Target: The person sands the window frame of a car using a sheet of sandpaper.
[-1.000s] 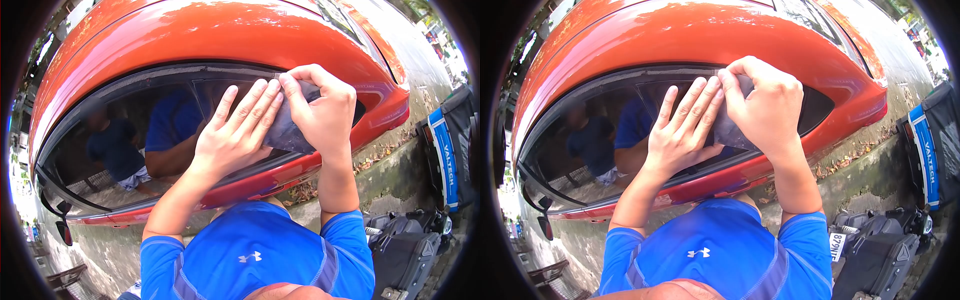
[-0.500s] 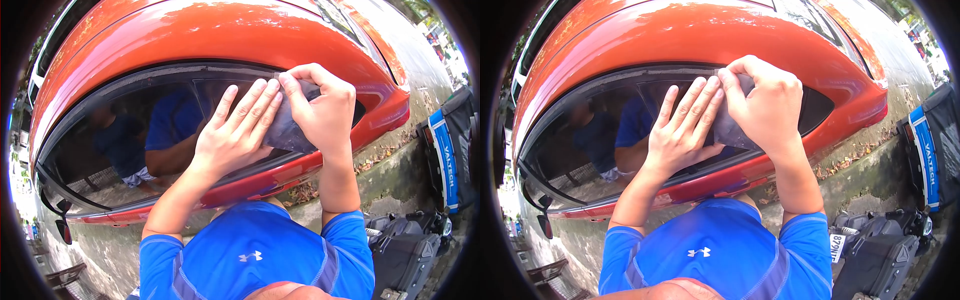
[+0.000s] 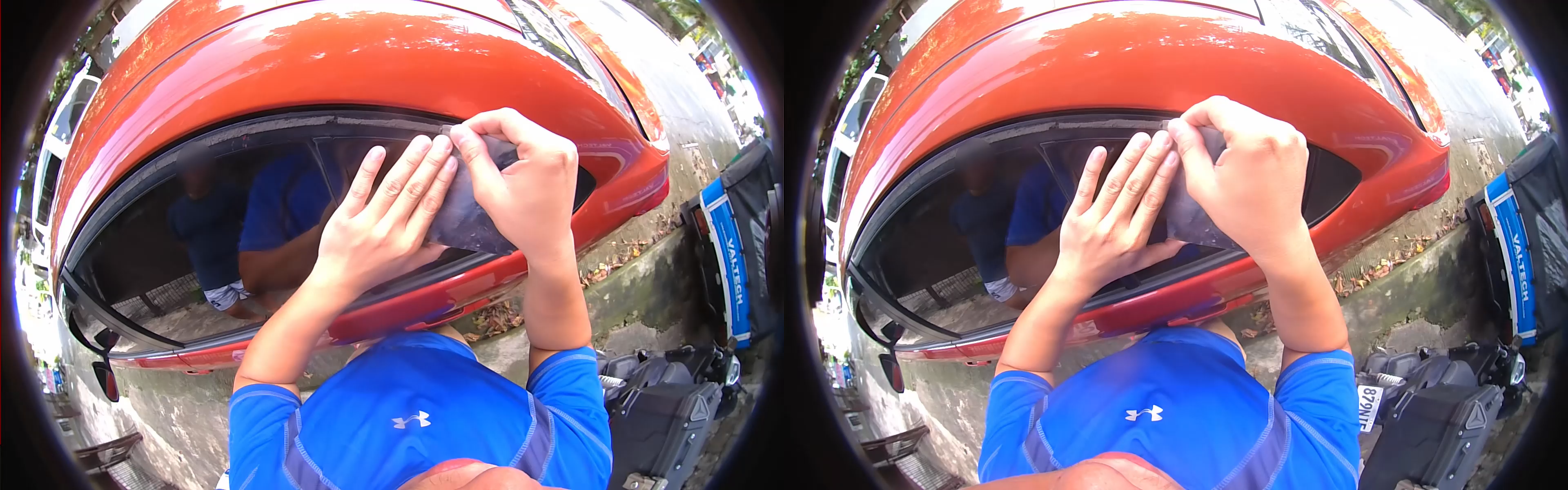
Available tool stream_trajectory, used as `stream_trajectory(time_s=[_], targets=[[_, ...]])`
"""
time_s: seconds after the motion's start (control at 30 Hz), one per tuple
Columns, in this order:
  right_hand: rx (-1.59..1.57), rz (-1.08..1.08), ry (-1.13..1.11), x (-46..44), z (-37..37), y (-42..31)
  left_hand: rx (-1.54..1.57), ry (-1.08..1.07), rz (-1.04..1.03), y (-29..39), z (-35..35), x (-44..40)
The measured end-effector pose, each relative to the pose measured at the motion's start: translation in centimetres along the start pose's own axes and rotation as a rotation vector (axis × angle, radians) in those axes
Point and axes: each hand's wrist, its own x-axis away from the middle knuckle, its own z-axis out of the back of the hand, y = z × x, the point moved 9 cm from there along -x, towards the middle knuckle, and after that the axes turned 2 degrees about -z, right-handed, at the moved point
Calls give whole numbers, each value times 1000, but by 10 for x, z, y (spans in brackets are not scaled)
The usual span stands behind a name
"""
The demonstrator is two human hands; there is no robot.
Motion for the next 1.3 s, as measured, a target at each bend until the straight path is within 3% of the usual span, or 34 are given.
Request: stream_trajectory(time_s=[0.3,1.3], targets=[[4,-54,-37,-2,4,0,-39,-7,-4,0,-1,2],[14,132,-33,-8,-2,-9,-20,17,29,-1,-2,2]])
